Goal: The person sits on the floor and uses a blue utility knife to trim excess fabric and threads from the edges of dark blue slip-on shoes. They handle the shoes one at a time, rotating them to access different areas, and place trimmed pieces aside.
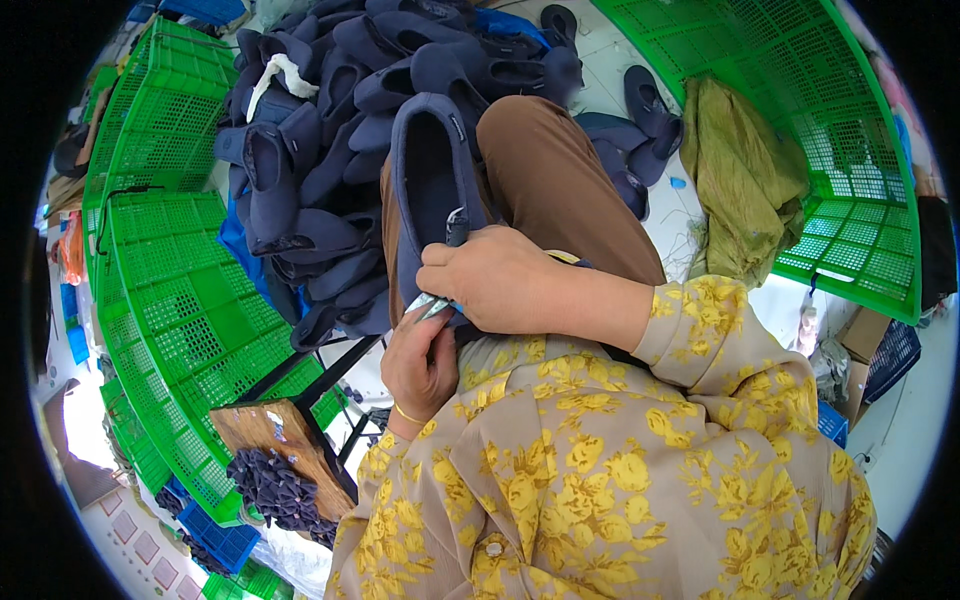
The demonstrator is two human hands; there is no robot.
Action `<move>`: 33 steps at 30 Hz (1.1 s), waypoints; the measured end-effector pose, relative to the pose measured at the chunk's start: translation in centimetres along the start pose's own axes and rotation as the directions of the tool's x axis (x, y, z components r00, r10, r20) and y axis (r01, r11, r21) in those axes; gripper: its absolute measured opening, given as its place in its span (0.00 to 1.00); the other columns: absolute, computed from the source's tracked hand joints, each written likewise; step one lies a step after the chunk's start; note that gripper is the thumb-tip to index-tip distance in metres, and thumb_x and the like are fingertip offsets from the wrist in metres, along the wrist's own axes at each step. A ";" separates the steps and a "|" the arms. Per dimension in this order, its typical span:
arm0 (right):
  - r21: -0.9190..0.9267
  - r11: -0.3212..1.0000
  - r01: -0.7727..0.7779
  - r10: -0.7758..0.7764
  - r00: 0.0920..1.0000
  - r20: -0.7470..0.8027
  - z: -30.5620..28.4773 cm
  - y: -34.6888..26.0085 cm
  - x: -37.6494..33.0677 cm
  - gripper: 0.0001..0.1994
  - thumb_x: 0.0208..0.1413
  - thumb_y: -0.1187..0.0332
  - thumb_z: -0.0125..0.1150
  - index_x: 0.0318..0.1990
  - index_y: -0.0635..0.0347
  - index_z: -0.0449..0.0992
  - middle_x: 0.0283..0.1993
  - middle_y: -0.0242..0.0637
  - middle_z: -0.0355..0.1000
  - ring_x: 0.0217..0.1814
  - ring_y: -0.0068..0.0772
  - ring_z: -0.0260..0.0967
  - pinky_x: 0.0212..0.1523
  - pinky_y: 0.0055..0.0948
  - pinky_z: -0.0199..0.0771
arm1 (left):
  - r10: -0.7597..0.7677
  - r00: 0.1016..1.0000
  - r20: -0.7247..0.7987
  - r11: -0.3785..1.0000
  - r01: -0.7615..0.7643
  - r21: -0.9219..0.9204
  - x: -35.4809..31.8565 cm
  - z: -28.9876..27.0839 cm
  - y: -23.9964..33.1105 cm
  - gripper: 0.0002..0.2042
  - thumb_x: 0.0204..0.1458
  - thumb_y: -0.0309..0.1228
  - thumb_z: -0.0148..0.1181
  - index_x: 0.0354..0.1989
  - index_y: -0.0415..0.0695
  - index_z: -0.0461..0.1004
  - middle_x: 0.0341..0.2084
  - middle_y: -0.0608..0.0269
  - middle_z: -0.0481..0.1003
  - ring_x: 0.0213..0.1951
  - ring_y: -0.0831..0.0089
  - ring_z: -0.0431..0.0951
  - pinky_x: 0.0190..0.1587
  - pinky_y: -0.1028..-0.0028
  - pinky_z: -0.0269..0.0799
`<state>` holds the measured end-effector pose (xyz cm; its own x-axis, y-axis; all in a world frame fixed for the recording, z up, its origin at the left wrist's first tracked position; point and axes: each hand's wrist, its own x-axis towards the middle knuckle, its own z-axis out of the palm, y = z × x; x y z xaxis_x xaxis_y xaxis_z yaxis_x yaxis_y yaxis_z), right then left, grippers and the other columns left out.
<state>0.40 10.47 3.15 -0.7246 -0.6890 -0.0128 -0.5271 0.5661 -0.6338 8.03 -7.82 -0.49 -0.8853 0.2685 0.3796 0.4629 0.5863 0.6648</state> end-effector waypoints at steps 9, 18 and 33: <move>0.236 0.972 0.006 0.095 0.905 -0.414 4.2 -0.3 1.3 0.09 0.44 0.74 0.59 0.35 0.54 0.73 0.37 0.35 0.69 0.32 0.48 0.71 0.32 0.40 0.71 | 0.023 0.993 -0.118 0.999 -0.027 -0.031 -0.3 0.9 -0.4 0.10 0.45 0.14 0.60 0.35 0.38 0.74 0.34 0.51 0.78 0.39 0.54 0.80 0.47 0.66 0.76; 0.979 0.204 0.012 0.548 0.827 -0.125 -1.1 -0.9 1.7 0.04 0.64 0.68 0.55 0.41 0.57 0.72 0.27 0.26 0.69 0.23 0.12 0.58 0.22 0.18 0.57 | -0.012 1.000 -0.025 0.999 0.011 -0.033 0.1 0.3 -0.1 0.11 0.45 0.14 0.61 0.38 0.37 0.73 0.38 0.56 0.80 0.41 0.55 0.81 0.49 0.65 0.76; 0.677 0.706 -0.208 0.431 0.884 -0.179 -0.5 -1.7 -1.4 0.08 0.61 0.73 0.55 0.46 0.63 0.71 0.30 0.28 0.63 0.29 0.16 0.56 0.31 0.19 0.60 | -0.572 0.797 0.196 0.090 0.298 -0.950 1.3 -2.1 -0.3 0.12 0.55 0.18 0.49 0.49 0.36 0.66 0.41 0.49 0.76 0.41 0.67 0.76 0.51 0.68 0.72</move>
<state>2.08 10.67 4.63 -0.9475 -0.2842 -0.1464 0.0787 0.2364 -0.9685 6.80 -9.25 1.14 -0.9787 0.0286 -0.2035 -0.1804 -0.5938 0.7841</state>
